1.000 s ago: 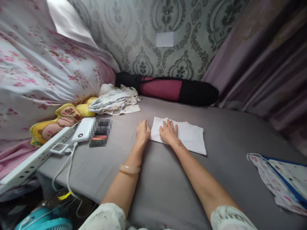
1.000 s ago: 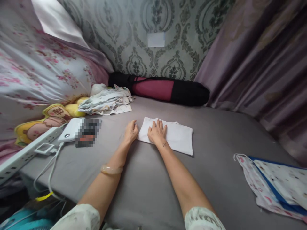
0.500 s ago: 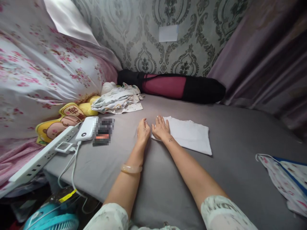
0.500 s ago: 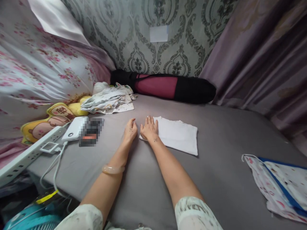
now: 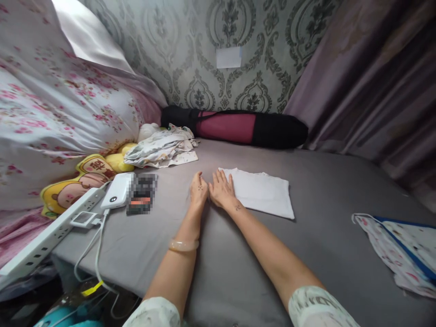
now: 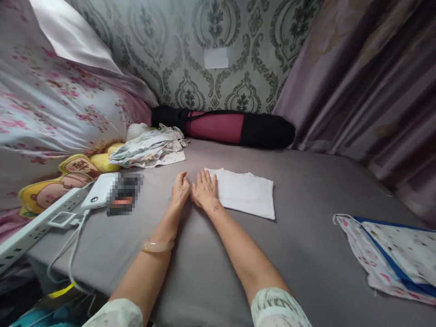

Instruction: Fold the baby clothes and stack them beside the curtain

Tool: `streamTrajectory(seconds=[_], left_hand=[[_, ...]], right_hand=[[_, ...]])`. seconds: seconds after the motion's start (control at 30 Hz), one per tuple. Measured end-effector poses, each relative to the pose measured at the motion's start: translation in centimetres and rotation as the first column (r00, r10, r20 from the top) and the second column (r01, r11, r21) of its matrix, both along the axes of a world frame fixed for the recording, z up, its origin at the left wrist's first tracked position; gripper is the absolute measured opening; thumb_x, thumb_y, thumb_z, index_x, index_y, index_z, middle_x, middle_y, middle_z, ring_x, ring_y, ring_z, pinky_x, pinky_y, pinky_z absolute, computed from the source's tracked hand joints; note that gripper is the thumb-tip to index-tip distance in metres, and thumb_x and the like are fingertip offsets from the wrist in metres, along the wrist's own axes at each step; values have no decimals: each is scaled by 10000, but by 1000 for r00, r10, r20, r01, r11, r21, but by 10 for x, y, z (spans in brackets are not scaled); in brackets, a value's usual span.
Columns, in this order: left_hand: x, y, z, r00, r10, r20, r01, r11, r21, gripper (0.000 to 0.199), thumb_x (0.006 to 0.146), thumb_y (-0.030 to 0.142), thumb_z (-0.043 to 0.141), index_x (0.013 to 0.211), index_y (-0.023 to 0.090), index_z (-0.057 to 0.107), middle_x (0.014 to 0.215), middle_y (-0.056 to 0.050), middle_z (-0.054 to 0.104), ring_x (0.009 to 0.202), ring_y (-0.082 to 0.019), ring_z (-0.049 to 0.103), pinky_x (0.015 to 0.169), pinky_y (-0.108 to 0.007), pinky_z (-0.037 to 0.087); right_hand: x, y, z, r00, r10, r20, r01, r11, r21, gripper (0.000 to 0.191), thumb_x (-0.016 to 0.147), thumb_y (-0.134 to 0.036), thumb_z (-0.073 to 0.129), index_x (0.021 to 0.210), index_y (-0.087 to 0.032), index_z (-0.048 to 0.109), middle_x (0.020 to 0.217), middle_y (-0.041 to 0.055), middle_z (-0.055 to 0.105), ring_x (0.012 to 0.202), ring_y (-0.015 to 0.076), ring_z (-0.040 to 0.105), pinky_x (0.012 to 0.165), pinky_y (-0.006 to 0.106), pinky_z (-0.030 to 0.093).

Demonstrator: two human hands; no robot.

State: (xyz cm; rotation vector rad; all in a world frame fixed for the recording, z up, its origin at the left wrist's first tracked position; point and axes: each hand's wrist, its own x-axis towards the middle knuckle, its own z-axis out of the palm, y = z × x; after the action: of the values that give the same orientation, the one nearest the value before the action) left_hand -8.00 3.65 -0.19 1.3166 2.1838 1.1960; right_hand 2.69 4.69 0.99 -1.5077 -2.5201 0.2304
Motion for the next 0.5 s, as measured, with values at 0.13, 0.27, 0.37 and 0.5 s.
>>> streamTrajectory(seconds=[0.13,0.27,0.37,0.5], left_hand=[[0,0,1,1000,9,20,-9,1000,6,446,903,155,323,1277,106,562,1303,-158,609,1251,-242,541,1070,-399,419],[2,-2,2,1000,11,15,-11,1000,-5,427,912,162,328,1264,103,564,1301,-153,610,1245,-229,546,1076,-368,412],[3,-3,2,1000,2,6,-2,1000,8,415,915,157,328,1252,108,565,1294,-147,615,1237,-216,551,1076,-348,407],[4,-1,0,1000,-5,9,4,999,36,404,913,149,333,1234,102,575,1281,-150,620,1226,-212,557,1067,-335,413]], right_hand=[[-2,-4,-5,999,10,33,-9,999,-38,599,986,-384,223,1478,-73,362,1575,138,264,1469,253,157,1176,474,47],[0,-2,-5,1000,21,-13,-21,998,-56,594,989,-377,218,1479,-72,359,1572,135,274,1467,250,167,1175,476,66],[7,6,1,998,2,-55,-5,998,-55,579,996,-373,209,1485,-97,349,1579,123,263,1462,233,186,1173,454,97],[21,22,4,998,-44,-34,45,999,27,585,996,-385,236,1481,-78,349,1568,139,288,1458,257,184,1171,482,49]])
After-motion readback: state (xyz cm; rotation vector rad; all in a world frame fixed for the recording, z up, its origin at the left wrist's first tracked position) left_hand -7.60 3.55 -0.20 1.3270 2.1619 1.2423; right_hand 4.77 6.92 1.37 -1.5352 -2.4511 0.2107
